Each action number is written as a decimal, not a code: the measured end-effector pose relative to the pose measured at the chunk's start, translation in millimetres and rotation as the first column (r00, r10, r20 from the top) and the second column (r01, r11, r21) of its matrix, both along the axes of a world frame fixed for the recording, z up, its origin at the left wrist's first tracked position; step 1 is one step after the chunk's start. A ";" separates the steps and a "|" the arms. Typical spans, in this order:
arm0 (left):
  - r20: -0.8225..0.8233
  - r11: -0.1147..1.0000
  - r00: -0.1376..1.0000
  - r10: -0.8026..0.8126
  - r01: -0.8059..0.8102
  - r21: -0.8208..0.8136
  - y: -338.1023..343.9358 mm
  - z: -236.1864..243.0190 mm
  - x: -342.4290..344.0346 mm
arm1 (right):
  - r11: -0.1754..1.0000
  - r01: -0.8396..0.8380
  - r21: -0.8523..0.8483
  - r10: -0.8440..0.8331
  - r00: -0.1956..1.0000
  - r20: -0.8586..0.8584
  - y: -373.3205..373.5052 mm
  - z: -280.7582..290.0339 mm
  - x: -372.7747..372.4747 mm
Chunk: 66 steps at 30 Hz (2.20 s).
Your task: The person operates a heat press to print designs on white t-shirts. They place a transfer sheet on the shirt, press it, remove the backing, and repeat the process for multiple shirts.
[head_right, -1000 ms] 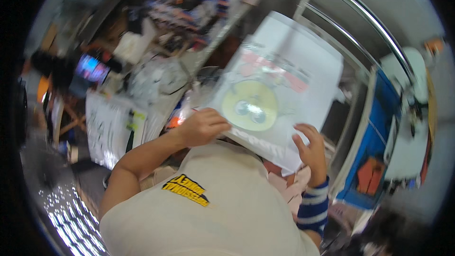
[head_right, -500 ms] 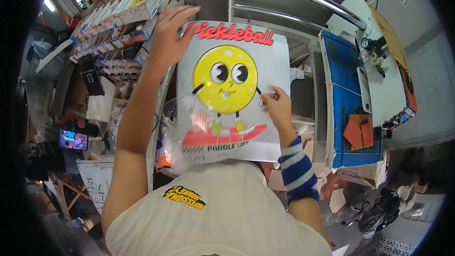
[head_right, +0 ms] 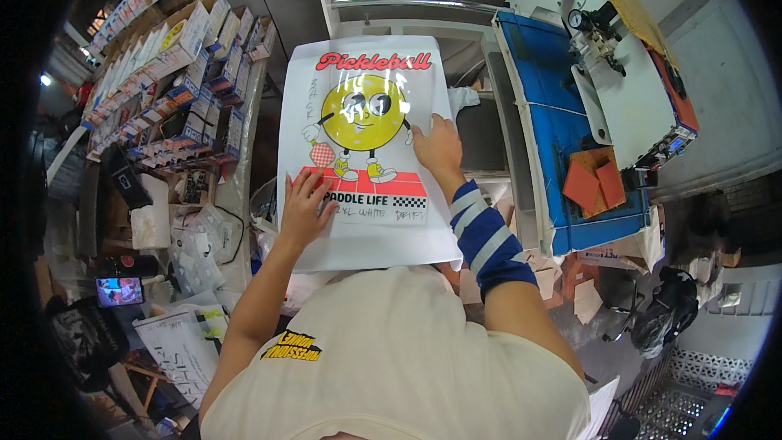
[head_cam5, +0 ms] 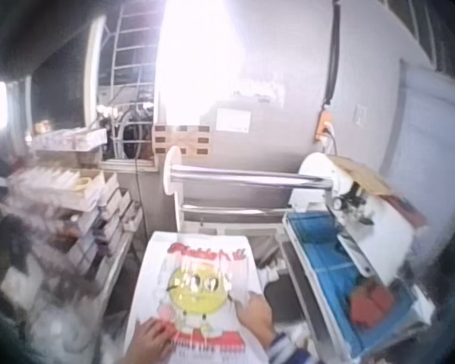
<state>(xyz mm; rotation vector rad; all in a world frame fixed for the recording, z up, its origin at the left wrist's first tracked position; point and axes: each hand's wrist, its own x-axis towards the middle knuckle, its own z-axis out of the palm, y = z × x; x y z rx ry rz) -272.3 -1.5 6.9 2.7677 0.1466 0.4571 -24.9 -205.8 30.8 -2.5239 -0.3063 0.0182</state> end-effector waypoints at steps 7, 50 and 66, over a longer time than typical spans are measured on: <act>0.018 0.997 1.000 0.019 -0.017 -0.071 -7.2 -3.8 0.9 | 0.989 -0.077 -0.128 0.111 0.950 0.291 -37.5 -28.1 57.1; 0.032 0.996 0.999 0.034 -0.031 -0.085 19.1 2.5 -24.6 | 0.920 -0.351 -0.173 0.387 0.882 0.271 -80.5 -21.5 -109.8; -0.004 0.994 0.999 0.035 -0.035 -0.101 16.3 5.2 -27.3 | 0.917 -0.345 -0.200 0.390 0.881 0.269 -79.0 -12.8 -115.0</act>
